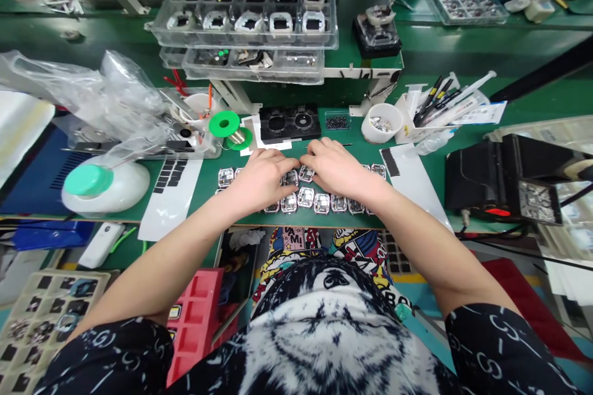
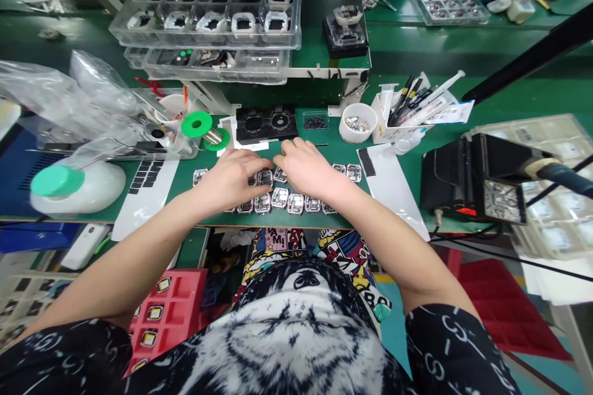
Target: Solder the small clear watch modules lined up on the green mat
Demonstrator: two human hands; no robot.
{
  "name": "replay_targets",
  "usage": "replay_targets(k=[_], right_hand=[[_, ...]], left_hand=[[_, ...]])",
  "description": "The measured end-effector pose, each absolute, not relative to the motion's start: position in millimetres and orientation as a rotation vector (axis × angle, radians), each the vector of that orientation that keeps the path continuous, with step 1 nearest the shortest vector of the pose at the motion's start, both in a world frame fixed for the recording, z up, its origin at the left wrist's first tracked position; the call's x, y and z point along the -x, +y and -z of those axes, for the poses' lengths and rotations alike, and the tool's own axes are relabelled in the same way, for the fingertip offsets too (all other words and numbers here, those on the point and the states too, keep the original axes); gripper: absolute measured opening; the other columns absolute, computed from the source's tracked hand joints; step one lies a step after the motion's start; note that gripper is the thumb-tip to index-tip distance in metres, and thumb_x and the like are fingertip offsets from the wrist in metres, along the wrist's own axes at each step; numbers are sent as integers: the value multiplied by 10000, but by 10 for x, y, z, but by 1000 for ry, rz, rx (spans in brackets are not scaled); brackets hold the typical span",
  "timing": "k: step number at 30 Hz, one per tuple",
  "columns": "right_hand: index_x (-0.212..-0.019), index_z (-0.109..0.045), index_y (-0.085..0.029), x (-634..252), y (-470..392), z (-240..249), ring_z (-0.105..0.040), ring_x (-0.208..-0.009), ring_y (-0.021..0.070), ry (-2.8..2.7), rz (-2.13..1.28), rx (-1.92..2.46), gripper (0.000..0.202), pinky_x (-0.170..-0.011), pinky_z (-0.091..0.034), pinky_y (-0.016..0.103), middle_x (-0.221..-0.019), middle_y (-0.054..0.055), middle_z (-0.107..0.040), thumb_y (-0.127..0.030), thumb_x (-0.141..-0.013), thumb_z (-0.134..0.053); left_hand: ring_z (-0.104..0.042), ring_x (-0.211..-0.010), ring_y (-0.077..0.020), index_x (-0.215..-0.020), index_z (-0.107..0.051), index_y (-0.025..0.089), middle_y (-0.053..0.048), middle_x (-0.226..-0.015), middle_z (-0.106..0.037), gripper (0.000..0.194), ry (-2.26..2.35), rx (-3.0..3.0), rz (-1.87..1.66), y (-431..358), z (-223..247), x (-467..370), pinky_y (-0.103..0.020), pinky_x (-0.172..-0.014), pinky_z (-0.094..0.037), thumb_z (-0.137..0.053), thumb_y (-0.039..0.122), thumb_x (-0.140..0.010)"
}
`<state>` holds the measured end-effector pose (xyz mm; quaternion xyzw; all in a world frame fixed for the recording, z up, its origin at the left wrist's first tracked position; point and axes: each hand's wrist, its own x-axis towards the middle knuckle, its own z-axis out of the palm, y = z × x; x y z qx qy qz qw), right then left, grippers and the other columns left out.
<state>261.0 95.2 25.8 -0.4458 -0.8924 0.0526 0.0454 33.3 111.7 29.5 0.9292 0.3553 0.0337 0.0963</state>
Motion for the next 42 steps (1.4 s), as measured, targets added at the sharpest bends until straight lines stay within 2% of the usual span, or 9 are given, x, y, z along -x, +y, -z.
replay_targets(k=[6, 13, 18, 21, 25, 31, 36, 40, 42], right_hand=[[-1077, -657, -101, -2572, 986, -221, -493, -1047, 308, -2694, 0, 1485, 225, -816, -330, 395, -1120, 154, -596, -251, -910, -640], [-1064, -691, -95, -2530, 992, -209, -485, -1034, 312, -2638, 24, 1570, 447, -815, -338, 398, -1082, 155, -614, -496, -874, -743], [-1021, -715, -93, -2498, 958, -210, -490, -1046, 319, -2625, 31, 1575, 343, -824, -344, 409, -1078, 163, -623, -414, -898, -719], [-1021, -721, -75, -2483, 936, -219, -498, -1056, 341, -2580, 44, 1626, 380, -832, -355, 427, -1062, 181, -626, -436, -906, -711], [-1035, -721, -87, -2531, 935, -231, -508, -1044, 347, -2583, -9, 1626, 443, -817, -366, 424, -1054, 174, -629, -494, -864, -759], [-1048, -715, -93, -2559, 929, -177, -502, -1039, 336, -2589, -24, 1599, 383, -802, -362, 412, -1065, 170, -625, -421, -855, -767], [-994, -722, -96, -2560, 921, -190, -486, -1020, 338, -2569, -37, 1643, 434, -796, -349, 416, -1022, 170, -617, -510, -866, -750], [-1148, -690, -142, -2630, 933, -258, -477, -1047, 317, -2595, -114, 1509, 278, -806, -327, 403, -1135, 151, -593, -280, -908, -669], [-1226, -672, -195, -2653, 941, -265, -472, -1056, 298, -2630, -200, 1407, 349, -812, -317, 393, -1179, 128, -577, -132, -894, -588]], left_hand=[[-606, -1147, -313, -1246, -643, 218, -85, -1146, -721, 329, 1060, -2764, -104, 1198, -326, -378, -460, -980, -420, -672, 298, -928], [-588, -1156, -358, -1229, -637, 188, -125, -1102, -712, 426, 1214, -2834, -91, 1198, -279, -377, -492, -976, -412, -704, 472, -919], [-597, -1127, -334, -1234, -641, 200, -102, -1091, -713, 361, 1208, -2784, -83, 1213, -270, -409, -479, -971, -409, -657, 385, -925], [-592, -1131, -337, -1253, -640, 212, -100, -1111, -710, 358, 1198, -2763, -96, 1220, -270, -435, -485, -969, -405, -619, 316, -910], [-593, -1138, -331, -1291, -621, 225, -96, -1136, -707, 418, 1169, -2746, -107, 1233, -257, -463, -475, -962, -413, -585, 230, -874], [-580, -1169, -328, -1336, -609, 243, -87, -1233, -704, 568, 1185, -2709, -178, 1308, -172, -502, -483, -976, -410, -531, 87, -795], [-550, -1201, -316, -1292, -655, 271, -52, -1248, -718, 618, 1185, -2666, -242, 1340, -152, -522, -493, -972, -401, -454, 1, -773], [-526, -1239, -334, -1331, -638, 258, -71, -1290, -699, 556, 1232, -2663, -319, 1279, -238, -472, -526, -1026, -390, -503, 69, -826], [-517, -1239, -361, -1351, -624, 241, -95, -1289, -690, 489, 1289, -2686, -315, 1234, -282, -432, -547, -1029, -389, -564, 176, -870]])
